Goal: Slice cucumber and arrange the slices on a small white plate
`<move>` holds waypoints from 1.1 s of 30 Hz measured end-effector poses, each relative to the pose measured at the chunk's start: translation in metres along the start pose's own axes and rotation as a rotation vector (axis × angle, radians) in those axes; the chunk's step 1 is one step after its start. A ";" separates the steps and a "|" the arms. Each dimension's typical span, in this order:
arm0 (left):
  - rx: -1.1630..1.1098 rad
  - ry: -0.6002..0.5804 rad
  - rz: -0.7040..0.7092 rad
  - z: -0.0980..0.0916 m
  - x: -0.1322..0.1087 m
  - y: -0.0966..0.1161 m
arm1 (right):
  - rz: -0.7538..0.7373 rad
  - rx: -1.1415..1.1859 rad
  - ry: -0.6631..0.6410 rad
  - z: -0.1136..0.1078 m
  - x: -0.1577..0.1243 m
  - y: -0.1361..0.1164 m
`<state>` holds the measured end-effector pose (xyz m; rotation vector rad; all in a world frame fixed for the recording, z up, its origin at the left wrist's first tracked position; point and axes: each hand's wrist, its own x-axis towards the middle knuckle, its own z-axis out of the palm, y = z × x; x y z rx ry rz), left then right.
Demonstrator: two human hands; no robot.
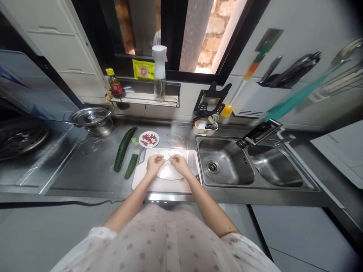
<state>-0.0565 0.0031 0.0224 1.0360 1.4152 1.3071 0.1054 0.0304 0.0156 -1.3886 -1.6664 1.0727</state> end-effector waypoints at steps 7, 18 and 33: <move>0.321 -0.022 -0.051 0.012 0.019 -0.009 | 0.042 -0.242 0.027 -0.008 0.017 0.010; 0.801 -0.109 -0.122 0.027 0.049 -0.025 | 0.183 -0.507 -0.060 -0.007 0.045 0.015; 1.013 -0.135 -0.101 0.036 0.058 -0.029 | 0.236 -0.707 -0.141 0.001 0.055 0.018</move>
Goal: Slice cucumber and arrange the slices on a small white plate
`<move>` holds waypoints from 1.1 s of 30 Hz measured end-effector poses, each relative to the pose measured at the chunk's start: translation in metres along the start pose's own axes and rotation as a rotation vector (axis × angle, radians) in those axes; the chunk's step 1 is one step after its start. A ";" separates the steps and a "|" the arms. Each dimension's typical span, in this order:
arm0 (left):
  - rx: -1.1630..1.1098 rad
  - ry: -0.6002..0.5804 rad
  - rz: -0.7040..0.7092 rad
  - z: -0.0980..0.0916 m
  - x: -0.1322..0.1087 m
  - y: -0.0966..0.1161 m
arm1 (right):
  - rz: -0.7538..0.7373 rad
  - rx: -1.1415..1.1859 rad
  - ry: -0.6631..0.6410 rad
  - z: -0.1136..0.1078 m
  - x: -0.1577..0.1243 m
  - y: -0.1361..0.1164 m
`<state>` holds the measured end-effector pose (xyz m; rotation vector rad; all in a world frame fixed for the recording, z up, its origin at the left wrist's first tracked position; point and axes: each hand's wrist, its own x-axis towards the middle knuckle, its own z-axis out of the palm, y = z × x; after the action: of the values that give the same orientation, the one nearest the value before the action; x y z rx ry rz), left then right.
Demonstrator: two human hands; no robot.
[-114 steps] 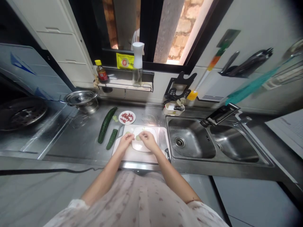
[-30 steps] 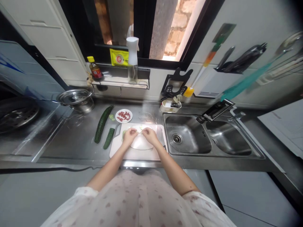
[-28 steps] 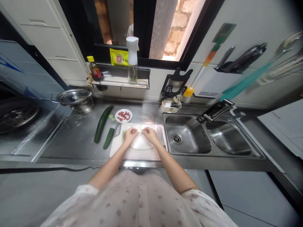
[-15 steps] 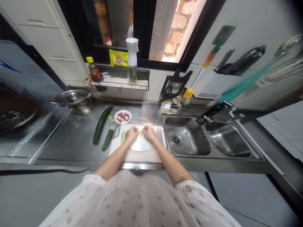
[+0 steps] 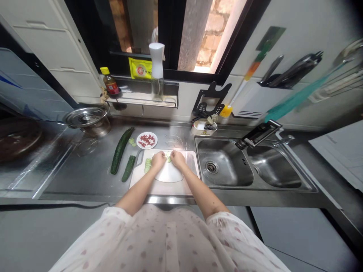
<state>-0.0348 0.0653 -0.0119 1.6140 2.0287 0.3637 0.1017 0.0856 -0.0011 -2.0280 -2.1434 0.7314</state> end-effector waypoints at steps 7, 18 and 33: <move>0.036 0.037 0.077 0.000 -0.002 0.001 | 0.001 -0.070 -0.019 -0.001 -0.001 -0.003; 0.063 0.066 0.153 0.000 -0.005 -0.002 | -0.015 -0.152 0.004 0.000 -0.003 -0.005; 0.093 0.025 0.172 -0.005 -0.011 0.001 | -0.005 -0.143 0.002 0.001 -0.005 -0.003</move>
<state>-0.0348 0.0556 -0.0051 1.8561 1.9562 0.3570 0.0987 0.0809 0.0008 -2.0882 -2.2597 0.5896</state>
